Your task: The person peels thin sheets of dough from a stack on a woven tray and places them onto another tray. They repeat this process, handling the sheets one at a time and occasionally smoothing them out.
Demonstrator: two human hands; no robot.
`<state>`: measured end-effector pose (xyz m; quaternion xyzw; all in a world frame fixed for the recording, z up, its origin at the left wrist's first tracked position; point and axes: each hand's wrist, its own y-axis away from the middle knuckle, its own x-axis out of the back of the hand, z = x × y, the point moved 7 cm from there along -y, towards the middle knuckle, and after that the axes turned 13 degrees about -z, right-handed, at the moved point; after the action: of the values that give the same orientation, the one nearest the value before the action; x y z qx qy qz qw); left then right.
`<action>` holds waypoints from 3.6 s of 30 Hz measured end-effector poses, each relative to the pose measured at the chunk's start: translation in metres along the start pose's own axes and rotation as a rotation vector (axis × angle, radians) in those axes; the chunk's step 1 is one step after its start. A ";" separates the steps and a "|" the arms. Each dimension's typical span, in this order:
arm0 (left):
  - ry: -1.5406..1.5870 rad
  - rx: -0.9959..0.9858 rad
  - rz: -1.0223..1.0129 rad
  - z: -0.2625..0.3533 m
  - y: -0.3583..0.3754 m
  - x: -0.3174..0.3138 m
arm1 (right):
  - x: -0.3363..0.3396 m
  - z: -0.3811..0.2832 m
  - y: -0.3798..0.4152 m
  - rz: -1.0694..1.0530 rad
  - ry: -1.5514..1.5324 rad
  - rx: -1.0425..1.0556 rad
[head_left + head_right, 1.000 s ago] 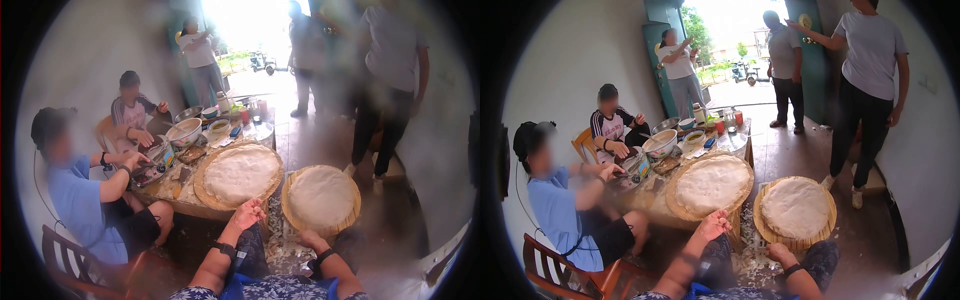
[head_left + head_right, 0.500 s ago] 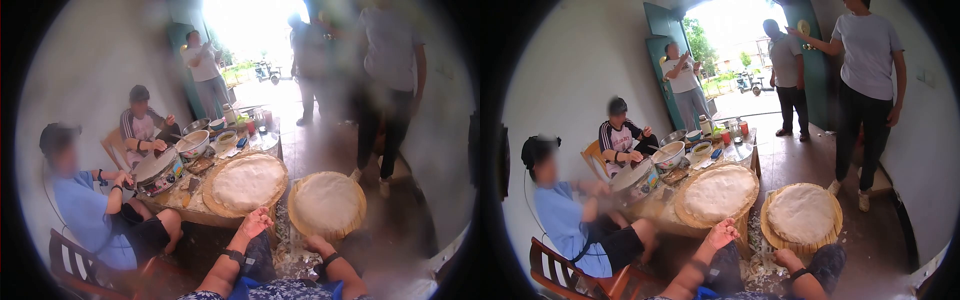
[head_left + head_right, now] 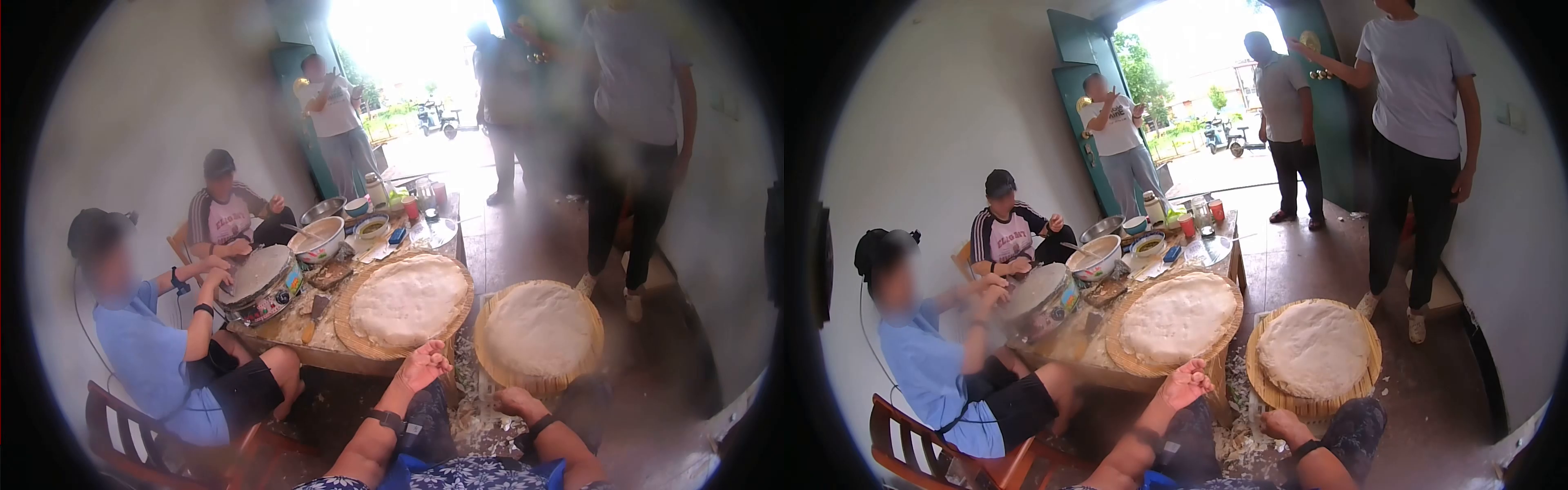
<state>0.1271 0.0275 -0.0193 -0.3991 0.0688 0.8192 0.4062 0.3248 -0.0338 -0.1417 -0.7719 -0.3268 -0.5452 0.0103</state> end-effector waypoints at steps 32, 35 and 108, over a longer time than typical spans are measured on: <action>-0.011 -0.029 0.027 0.008 0.013 0.002 | -0.022 0.001 -0.025 -0.149 -0.011 -0.031; -0.018 -0.023 0.034 0.007 0.013 0.005 | -0.021 0.000 -0.024 -0.145 -0.005 -0.032; -0.122 -0.297 0.317 0.067 0.049 0.012 | -0.004 -0.017 -0.019 -0.035 0.012 -0.027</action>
<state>0.0469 0.0320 0.0067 -0.3885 -0.0153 0.8964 0.2128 0.3004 -0.0270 -0.1444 -0.7628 -0.3327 -0.5544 -0.0077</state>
